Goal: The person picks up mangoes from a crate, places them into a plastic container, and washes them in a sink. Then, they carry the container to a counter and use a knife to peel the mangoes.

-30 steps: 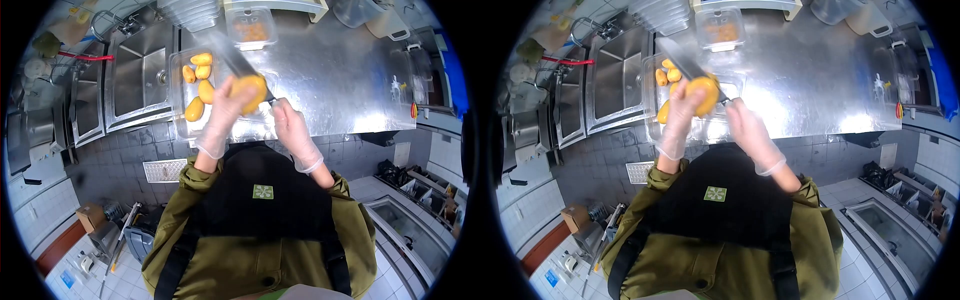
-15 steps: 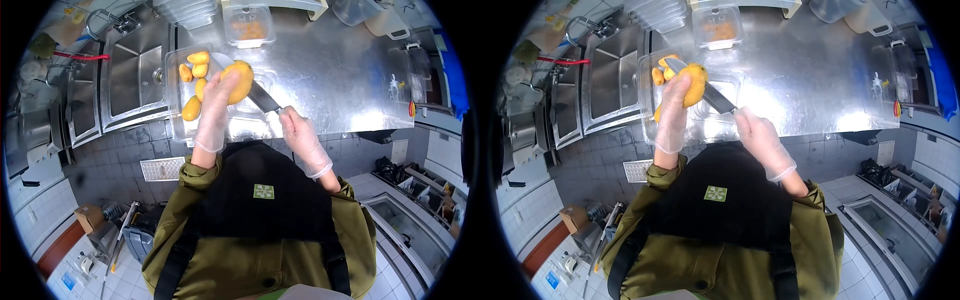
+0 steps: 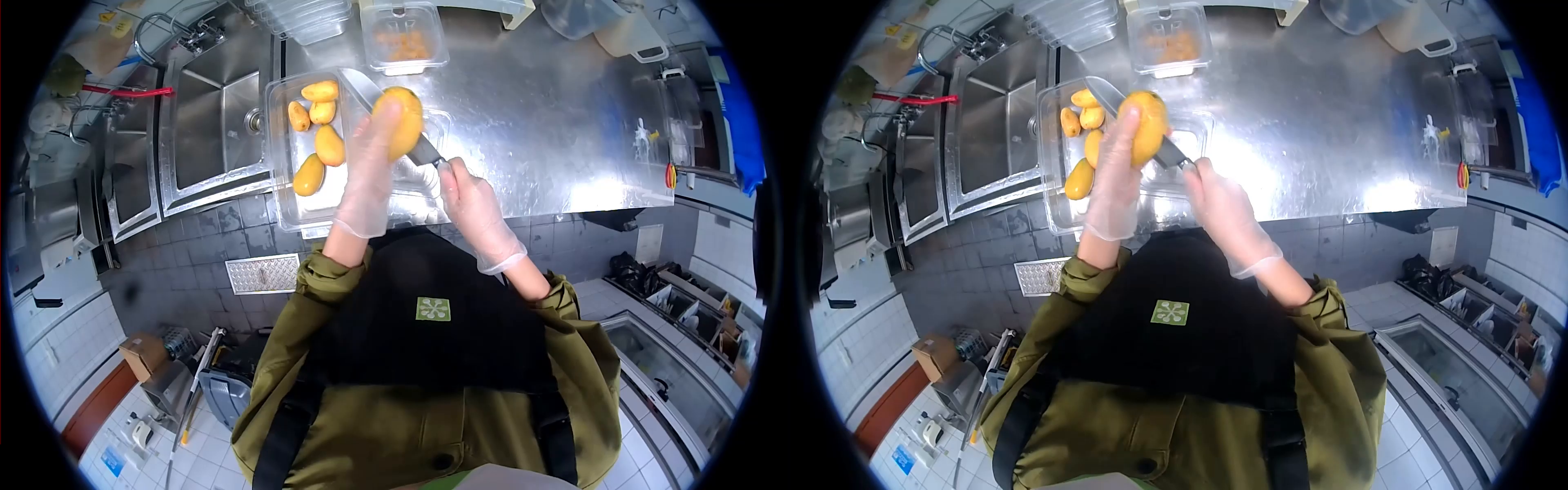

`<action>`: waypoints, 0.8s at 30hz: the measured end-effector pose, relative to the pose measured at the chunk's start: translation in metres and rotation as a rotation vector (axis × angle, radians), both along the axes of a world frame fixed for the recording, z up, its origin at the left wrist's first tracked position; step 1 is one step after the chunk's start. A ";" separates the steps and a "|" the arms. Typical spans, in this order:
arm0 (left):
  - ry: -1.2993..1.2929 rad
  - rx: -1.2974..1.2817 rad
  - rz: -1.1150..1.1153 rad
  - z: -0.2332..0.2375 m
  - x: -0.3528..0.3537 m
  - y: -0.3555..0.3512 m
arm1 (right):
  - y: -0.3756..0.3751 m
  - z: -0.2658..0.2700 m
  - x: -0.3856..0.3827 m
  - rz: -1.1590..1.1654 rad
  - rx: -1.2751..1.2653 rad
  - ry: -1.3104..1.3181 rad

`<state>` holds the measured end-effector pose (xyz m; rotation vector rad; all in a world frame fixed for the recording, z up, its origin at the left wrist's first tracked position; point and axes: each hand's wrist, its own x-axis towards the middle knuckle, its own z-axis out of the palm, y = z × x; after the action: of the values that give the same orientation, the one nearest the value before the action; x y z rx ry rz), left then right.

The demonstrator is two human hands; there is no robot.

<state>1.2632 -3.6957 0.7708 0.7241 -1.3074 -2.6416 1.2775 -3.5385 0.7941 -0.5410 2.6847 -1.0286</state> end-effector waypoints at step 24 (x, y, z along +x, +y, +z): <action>0.019 0.127 0.088 0.006 -0.004 0.009 | -0.009 -0.034 0.014 0.021 -0.185 -0.023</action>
<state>1.2591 -3.6870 0.7764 0.7526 -1.0854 -2.6725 1.2917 -3.5475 0.7596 -0.5855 2.5734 -1.2778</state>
